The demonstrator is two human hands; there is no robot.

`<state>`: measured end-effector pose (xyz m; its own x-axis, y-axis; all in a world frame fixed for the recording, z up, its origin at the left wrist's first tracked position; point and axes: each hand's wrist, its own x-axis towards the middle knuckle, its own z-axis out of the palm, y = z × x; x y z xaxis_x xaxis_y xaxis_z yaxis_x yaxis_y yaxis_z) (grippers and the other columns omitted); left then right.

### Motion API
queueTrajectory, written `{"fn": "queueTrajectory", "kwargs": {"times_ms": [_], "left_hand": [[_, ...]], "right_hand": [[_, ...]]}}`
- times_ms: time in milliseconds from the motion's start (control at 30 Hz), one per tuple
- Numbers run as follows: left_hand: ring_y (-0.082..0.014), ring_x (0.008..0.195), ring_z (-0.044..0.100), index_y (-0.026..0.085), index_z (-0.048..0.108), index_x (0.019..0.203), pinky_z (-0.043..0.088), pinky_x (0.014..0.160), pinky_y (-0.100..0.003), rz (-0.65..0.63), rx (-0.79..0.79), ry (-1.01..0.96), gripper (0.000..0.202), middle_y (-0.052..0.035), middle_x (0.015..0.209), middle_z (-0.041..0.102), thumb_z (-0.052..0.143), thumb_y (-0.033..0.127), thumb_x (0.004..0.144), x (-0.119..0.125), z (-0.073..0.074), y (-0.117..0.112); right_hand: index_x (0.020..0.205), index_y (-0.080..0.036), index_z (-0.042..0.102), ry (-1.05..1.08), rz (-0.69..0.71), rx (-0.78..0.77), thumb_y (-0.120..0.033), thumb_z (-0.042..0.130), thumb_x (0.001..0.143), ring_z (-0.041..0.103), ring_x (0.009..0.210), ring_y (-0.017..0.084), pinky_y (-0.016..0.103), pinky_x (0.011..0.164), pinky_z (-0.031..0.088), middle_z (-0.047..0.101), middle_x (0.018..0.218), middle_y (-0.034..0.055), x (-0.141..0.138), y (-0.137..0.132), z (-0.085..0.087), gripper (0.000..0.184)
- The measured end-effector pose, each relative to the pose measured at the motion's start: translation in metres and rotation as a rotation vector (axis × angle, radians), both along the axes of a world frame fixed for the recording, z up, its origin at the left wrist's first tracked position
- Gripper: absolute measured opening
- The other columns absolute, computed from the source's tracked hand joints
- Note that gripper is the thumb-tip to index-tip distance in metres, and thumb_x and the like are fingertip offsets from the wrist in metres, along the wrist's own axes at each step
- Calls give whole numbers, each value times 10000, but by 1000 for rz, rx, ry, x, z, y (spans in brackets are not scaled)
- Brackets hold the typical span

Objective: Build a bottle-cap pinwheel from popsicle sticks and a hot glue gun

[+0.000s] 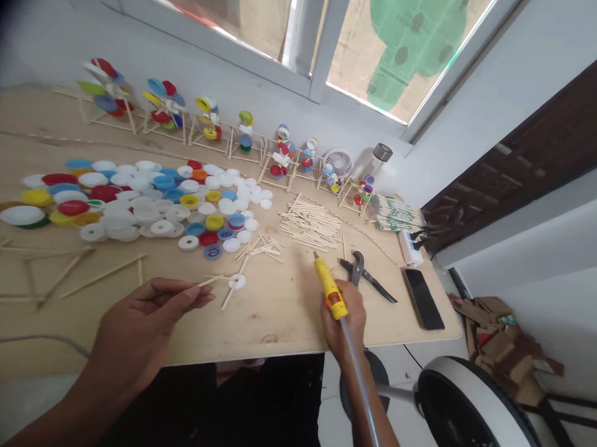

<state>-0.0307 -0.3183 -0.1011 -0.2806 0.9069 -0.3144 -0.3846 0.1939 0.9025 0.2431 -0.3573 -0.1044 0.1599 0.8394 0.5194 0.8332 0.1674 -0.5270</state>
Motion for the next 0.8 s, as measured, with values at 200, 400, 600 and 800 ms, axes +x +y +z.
{"fn": "queueTrajectory", "kwargs": {"times_ms": [200, 400, 600, 800], "left_hand": [[-186, 691, 720, 245, 664, 647, 607, 756, -313, -16, -27, -25, 289, 24, 649, 740, 906, 325, 512, 5, -3, 1], [-190, 700, 711, 231, 674, 622, 615, 725, -314, -71, -57, -48, 295, -4, 660, 740, 923, 333, 501, 11, 2, -2], [-179, 682, 709, 195, 683, 635, 611, 710, -292, -153, -138, -181, 319, -36, 668, 742, 937, 315, 483, 14, 7, -6], [-147, 648, 702, 183, 690, 629, 602, 687, -255, -139, -264, -333, 213, -42, 665, 751, 886, 186, 546, 15, 12, -7]], "right_hand": [[1079, -198, 625, -406, -99, 117, -288, 555, 934, 635, 898, 274, 408, 811, 491, 704, 982, 122, 72, -6, -17, 184], [1104, -195, 619, -549, -144, -31, -171, 470, 949, 589, 977, 291, 421, 857, 450, 692, 1064, 147, 111, -8, -24, 217], [1108, -181, 627, -628, -100, -129, -106, 502, 873, 561, 1059, 319, 441, 890, 431, 675, 1128, 165, 126, 1, -29, 277], [1246, -125, 585, -551, 24, -200, -230, 588, 798, 589, 1116, 329, 472, 943, 463, 663, 1190, 192, 143, 3, -23, 460]]}}
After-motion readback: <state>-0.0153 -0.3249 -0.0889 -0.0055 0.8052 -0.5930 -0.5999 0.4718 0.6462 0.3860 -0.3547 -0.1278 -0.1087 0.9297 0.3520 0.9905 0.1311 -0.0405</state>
